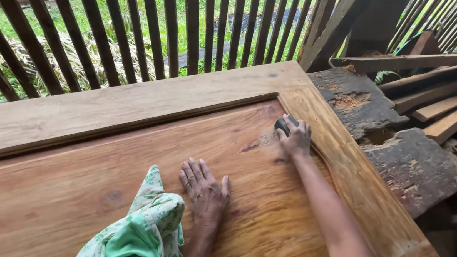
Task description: Sanding the surface of a wooden door using sandpaper and wiping it with a cloth.
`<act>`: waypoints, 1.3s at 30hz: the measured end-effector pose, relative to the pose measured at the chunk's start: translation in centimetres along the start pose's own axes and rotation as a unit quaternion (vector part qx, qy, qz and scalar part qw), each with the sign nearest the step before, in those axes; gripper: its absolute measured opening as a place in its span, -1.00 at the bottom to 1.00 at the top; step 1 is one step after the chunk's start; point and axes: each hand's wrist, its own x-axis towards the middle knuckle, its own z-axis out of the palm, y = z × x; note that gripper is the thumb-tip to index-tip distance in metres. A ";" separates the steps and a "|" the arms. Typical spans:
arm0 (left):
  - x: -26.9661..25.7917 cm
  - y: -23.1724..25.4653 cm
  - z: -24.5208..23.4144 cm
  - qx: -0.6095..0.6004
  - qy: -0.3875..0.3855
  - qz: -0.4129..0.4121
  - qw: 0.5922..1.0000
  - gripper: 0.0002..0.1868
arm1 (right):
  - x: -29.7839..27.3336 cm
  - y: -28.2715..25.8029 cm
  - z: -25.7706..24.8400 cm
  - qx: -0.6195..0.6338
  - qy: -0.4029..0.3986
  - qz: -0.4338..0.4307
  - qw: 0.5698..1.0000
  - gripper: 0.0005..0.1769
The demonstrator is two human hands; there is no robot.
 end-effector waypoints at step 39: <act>0.2 0.3 0.1 0.005 0.002 -0.022 1.000 -0.01 | -4.4 1.3 1.9 -0.005 0.013 -0.037 0.999 -0.33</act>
